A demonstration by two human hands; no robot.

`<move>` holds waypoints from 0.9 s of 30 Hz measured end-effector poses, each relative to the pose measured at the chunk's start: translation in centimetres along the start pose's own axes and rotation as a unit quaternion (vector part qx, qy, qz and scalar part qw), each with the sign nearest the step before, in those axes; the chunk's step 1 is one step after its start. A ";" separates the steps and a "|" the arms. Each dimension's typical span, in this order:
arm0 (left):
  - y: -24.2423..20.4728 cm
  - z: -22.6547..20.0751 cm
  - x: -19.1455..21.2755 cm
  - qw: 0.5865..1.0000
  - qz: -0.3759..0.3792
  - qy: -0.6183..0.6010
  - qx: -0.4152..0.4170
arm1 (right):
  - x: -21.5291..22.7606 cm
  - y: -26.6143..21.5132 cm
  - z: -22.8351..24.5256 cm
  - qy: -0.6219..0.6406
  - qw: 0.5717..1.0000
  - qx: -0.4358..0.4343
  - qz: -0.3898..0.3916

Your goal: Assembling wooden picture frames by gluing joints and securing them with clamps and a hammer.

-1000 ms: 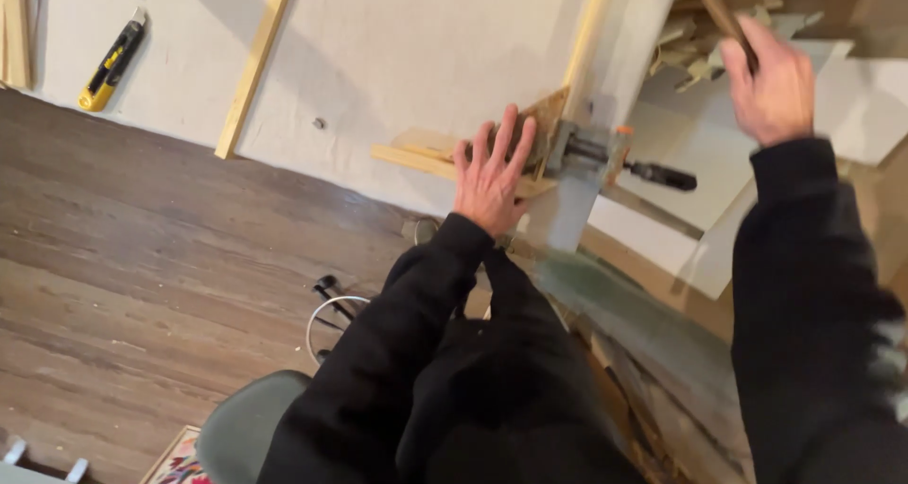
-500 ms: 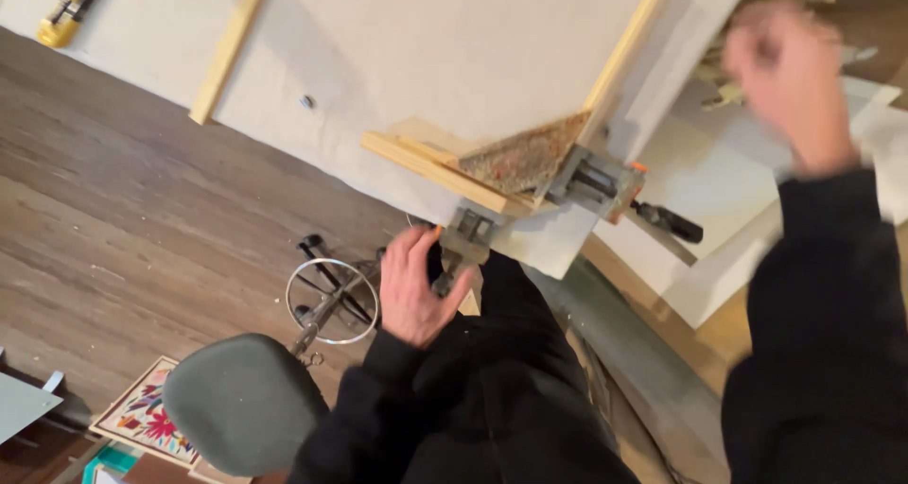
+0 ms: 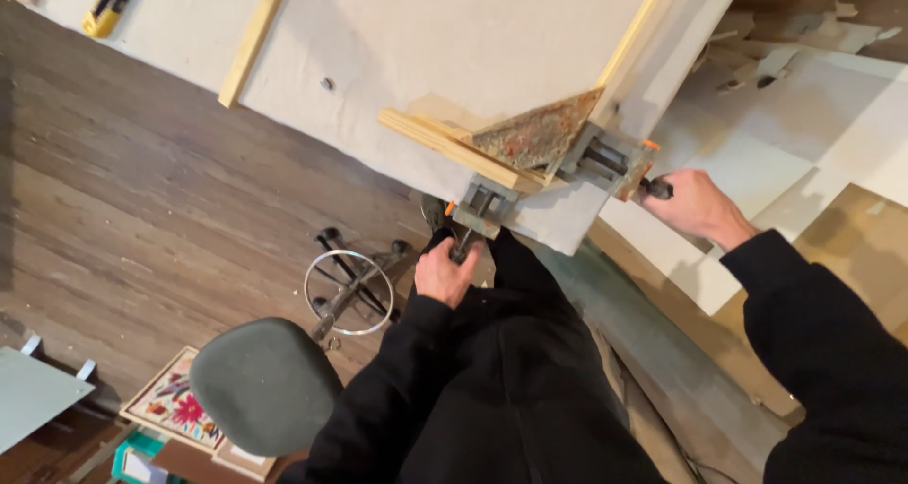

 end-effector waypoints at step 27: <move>-2.8 3.1 0.6 0.930 0.153 -0.333 -0.017 | 0.1 -2.9 -8.6 0.423 0.886 -0.164 0.092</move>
Point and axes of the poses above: each hand's wrist, its own y-axis towards the middle knuckle, its own x-axis out of the back of the hand, z = x × y, the point moved 2 cm from there along y, towards the middle knuckle, and after that the axes turned 5 degrees about -z, right-handed, at the moved point
